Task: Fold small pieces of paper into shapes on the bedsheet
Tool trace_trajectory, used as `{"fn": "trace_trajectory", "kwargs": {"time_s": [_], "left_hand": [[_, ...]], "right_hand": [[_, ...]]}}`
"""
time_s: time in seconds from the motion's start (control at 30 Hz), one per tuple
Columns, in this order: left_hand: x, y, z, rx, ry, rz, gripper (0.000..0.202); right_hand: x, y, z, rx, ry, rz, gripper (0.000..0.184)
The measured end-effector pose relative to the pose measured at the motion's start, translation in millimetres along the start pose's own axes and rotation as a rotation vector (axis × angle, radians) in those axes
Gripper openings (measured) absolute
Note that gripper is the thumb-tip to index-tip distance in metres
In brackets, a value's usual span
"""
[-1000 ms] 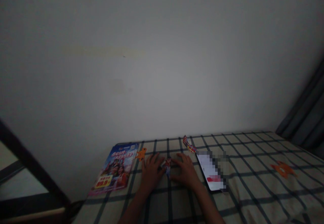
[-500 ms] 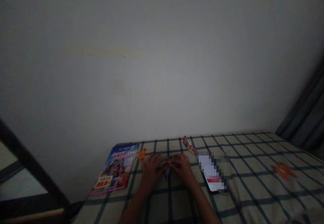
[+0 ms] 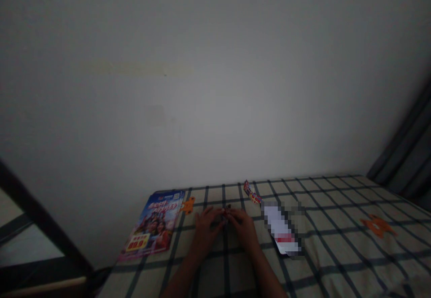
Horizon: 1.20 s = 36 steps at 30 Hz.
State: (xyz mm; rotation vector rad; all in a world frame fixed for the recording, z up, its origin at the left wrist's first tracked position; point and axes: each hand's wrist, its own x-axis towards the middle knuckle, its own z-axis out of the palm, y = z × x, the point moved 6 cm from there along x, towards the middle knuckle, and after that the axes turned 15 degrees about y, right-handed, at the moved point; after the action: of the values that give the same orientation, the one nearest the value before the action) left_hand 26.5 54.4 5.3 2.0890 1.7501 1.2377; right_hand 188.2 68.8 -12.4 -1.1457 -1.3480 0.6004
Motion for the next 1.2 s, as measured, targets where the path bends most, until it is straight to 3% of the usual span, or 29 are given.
{"fn": "trace_trajectory", "kwargs": {"time_s": [0.57, 1.2], "left_hand": [[-2, -4, 5.7, -0.066, -0.087, -0.056, 0.037], [-1, -7, 6.2, -0.08, -0.081, -0.043, 0.041]], "right_hand": [[-2, 20, 0, -0.144, 0.038, -0.052, 0.042], [-4, 14, -4, -0.159, 0.096, -0.084, 0.032]]}}
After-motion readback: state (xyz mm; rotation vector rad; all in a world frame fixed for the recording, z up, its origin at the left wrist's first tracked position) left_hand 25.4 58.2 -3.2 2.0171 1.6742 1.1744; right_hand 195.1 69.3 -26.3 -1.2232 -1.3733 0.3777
